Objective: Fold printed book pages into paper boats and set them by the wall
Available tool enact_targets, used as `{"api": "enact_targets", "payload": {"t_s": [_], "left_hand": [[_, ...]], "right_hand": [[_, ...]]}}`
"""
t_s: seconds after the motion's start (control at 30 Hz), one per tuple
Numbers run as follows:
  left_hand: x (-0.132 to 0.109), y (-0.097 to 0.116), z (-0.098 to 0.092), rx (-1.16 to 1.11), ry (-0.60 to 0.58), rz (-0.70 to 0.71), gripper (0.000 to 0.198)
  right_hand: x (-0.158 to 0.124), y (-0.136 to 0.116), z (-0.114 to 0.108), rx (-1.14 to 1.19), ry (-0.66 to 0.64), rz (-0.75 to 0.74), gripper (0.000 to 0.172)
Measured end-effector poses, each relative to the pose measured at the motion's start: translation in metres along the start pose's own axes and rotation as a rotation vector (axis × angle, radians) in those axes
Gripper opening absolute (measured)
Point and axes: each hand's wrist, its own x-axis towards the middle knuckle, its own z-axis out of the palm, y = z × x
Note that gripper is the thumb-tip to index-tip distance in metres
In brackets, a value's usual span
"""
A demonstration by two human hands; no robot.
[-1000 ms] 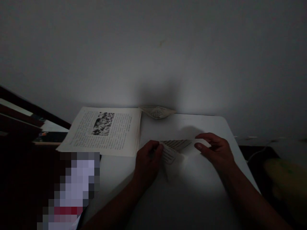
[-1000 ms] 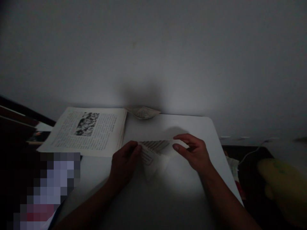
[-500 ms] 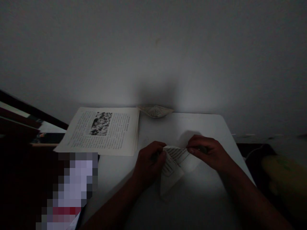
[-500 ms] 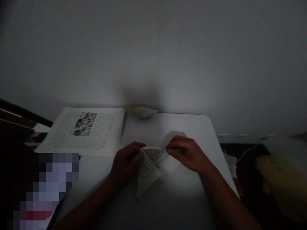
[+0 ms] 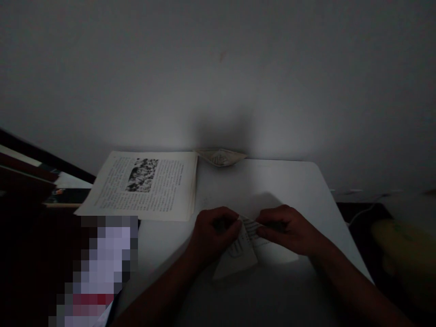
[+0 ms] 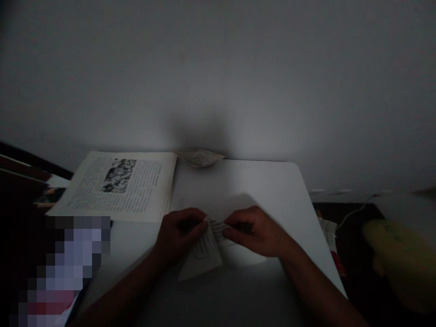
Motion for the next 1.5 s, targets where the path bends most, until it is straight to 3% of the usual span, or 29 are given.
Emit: {"api": "enact_targets", "payload": {"t_s": [0.13,0.73,0.97,1.27,1.5], "left_hand": [[0.000,0.003,0.000,-0.054,-0.022,-0.050,0.006],[0.004,0.008,0.002,-0.038,-0.132,-0.034,0.010],[0.003,0.004,0.004,0.097,-0.180,0.140,0.009],[0.005,-0.003,0.008,0.309,-0.058,0.480,0.013],[0.004,0.001,0.003,0.339,0.107,0.595,0.008]], "right_hand": [[0.000,-0.001,0.001,0.007,-0.054,0.023,0.019],[0.004,0.007,0.014,0.022,-0.017,-0.037,0.020],[0.004,0.006,0.017,0.041,0.047,-0.016,0.019],[0.007,0.002,0.017,0.033,0.127,0.093,0.019],[0.007,0.001,0.015,0.020,0.182,0.141,0.020]]}}
